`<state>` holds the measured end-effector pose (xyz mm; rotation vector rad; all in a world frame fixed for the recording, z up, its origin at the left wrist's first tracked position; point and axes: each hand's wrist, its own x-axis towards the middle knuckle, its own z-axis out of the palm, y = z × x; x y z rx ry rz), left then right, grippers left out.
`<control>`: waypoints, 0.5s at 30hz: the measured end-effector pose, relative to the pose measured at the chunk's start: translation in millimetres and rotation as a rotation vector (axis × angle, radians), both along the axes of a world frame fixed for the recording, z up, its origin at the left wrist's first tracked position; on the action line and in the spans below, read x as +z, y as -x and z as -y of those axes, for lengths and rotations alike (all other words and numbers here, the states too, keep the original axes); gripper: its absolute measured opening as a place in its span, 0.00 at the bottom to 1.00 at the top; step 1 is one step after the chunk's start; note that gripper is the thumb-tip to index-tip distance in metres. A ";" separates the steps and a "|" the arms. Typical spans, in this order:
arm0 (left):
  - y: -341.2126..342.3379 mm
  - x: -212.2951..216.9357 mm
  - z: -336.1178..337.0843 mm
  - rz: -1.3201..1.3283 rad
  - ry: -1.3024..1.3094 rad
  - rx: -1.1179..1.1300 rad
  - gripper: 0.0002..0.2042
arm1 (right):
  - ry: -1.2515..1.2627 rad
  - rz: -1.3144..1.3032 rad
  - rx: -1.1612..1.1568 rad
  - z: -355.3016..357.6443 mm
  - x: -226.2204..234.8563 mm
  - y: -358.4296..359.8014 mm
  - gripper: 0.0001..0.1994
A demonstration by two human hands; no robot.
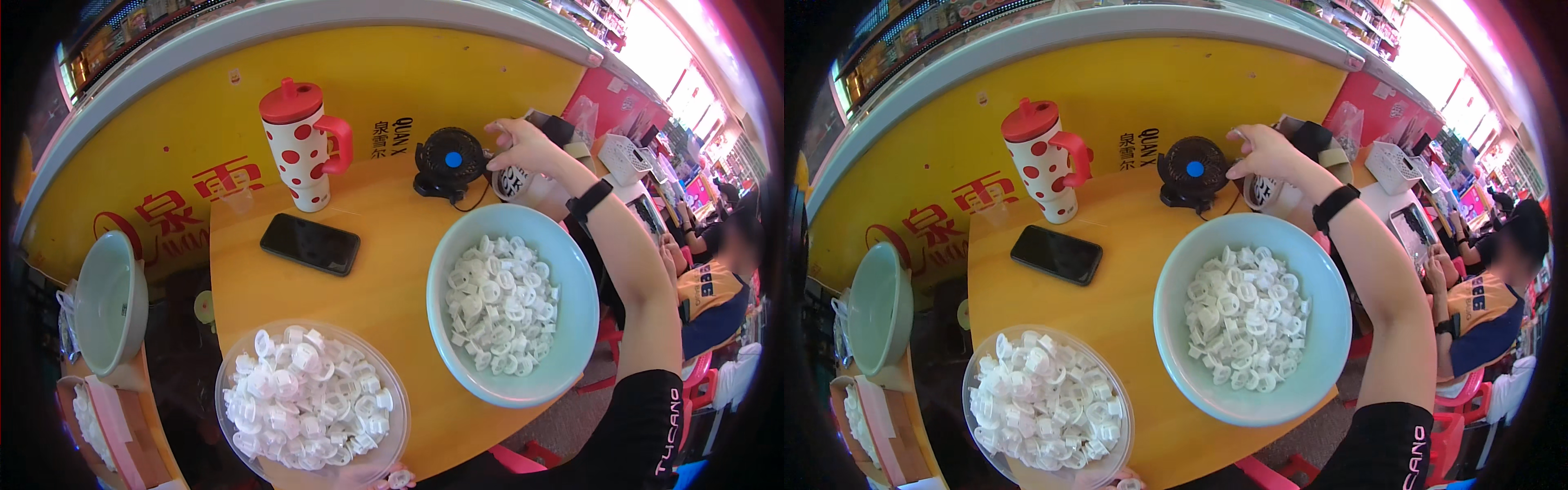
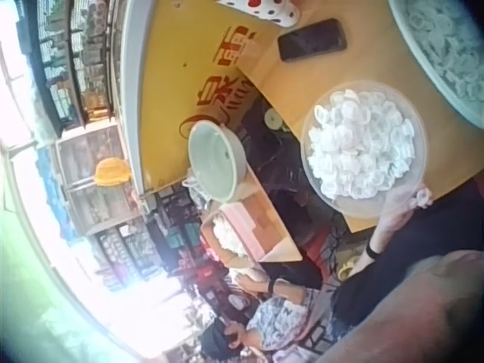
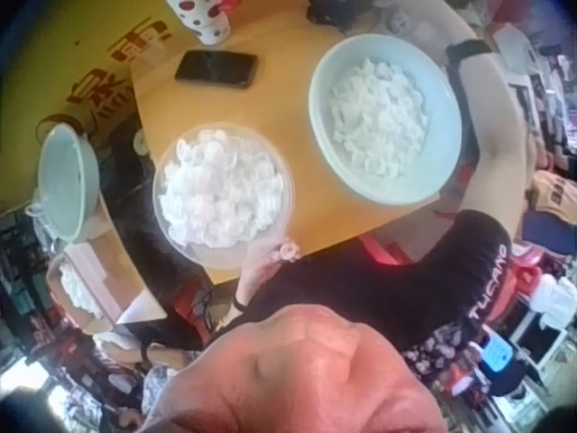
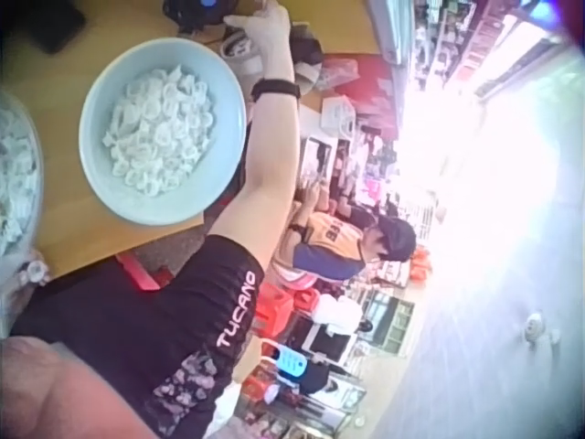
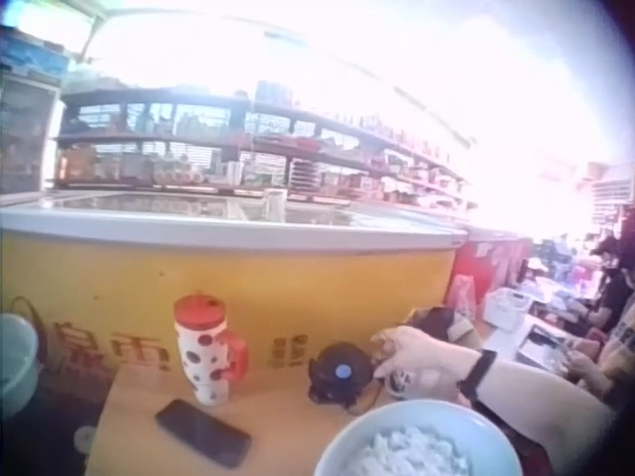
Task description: Assembling or inspecting small plastic shoe components in a workshop.
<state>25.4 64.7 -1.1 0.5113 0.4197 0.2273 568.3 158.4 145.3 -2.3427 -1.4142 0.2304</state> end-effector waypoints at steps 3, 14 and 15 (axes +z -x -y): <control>-1.3 -2.7 0.2 0.005 -0.006 0.009 0.21 | -0.007 -0.347 0.018 -20.7 -20.7 -8.8 0.35; -2.3 -9.3 3.0 0.160 0.061 0.044 0.19 | 0.057 -0.615 0.099 -27.1 -51.4 -22.1 0.27; -1.9 -9.1 3.8 0.126 0.073 0.044 0.19 | 0.013 -0.600 0.157 -28.3 -51.7 -11.6 0.26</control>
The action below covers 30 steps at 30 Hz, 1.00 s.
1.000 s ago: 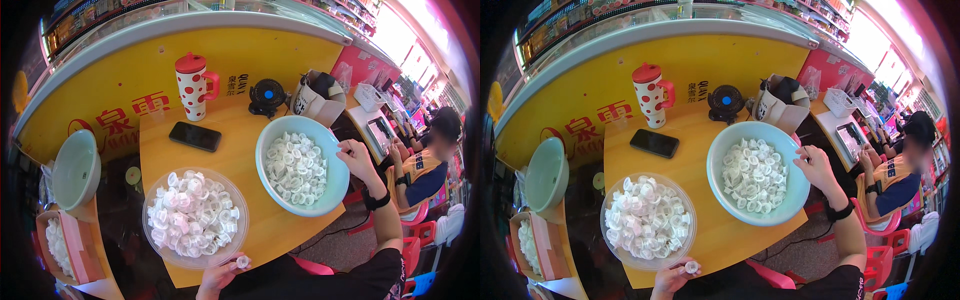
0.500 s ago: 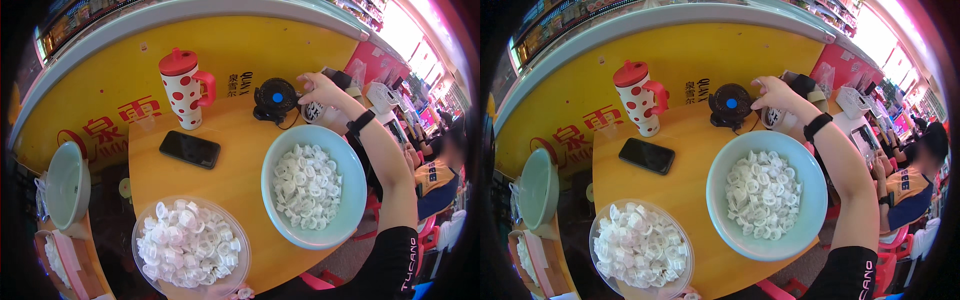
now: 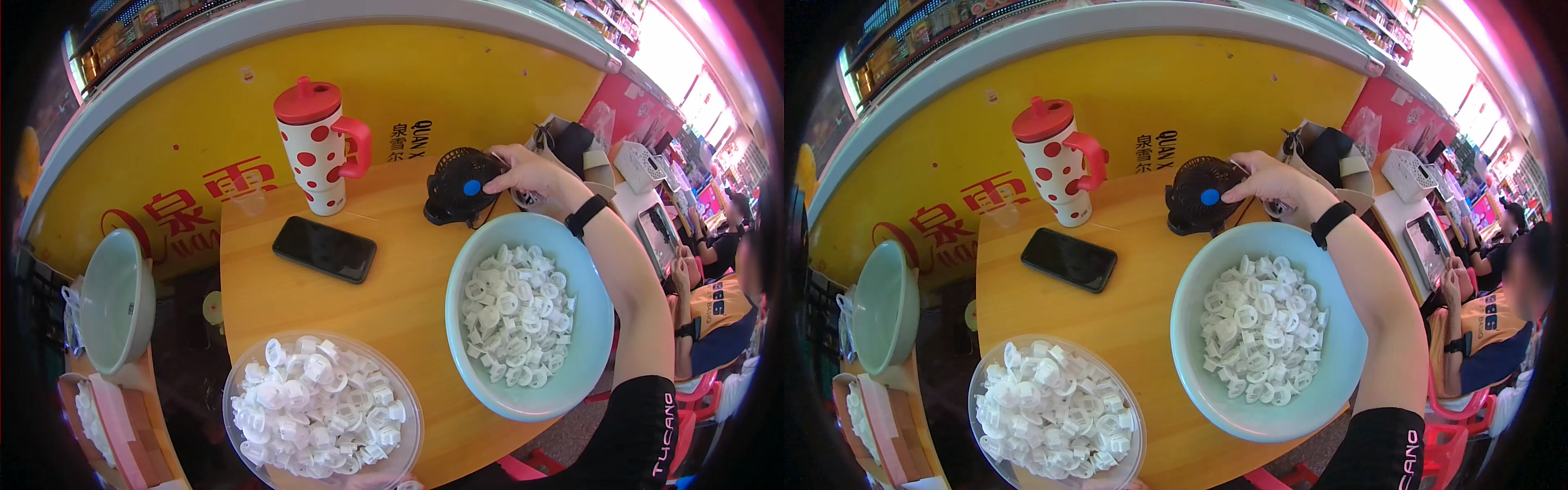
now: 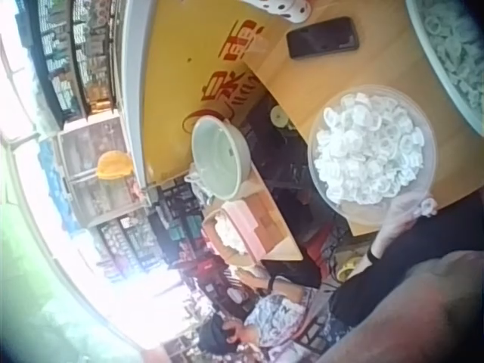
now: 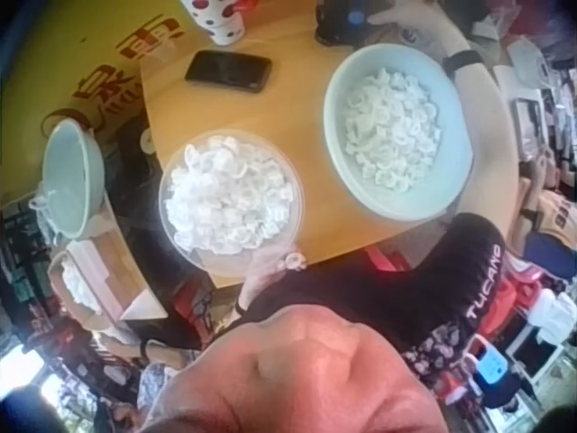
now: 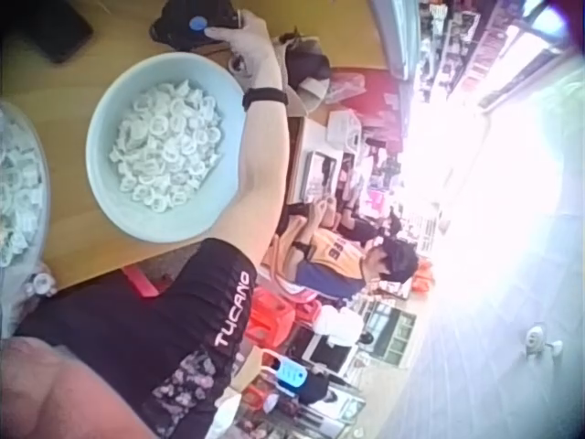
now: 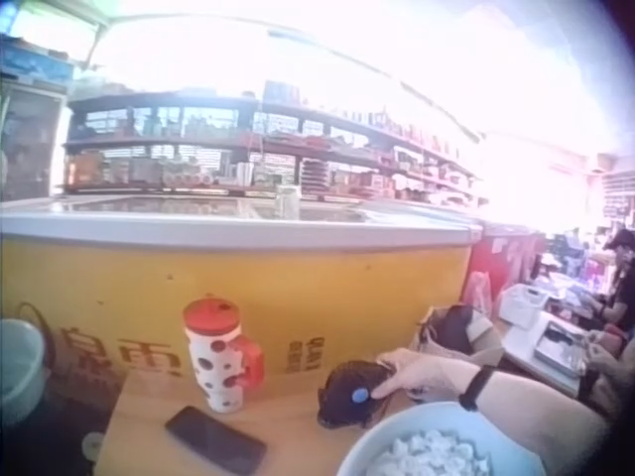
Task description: Assembling or inspecting small plastic shoe components in a workshop.
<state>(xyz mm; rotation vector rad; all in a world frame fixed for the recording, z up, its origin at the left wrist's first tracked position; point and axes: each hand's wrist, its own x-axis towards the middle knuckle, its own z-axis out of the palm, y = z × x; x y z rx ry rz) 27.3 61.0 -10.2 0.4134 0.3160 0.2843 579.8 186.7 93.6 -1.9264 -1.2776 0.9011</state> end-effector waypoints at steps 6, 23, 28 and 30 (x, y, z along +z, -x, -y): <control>0.8 8.1 -6.7 -0.097 -0.066 -0.077 0.20 | 0.054 -0.045 -0.098 8.2 20.9 29.9 0.25; -9.2 24.6 1.7 -0.144 -0.172 0.017 0.20 | -0.067 0.451 -0.202 53.0 19.1 -1.7 0.25; -2.7 13.9 7.2 -0.142 -0.126 0.041 0.19 | 0.030 0.380 -0.247 73.4 28.6 12.9 0.19; -1.7 10.5 8.8 -0.128 -0.120 0.076 0.17 | -0.009 0.437 -0.217 67.2 22.7 17.8 0.19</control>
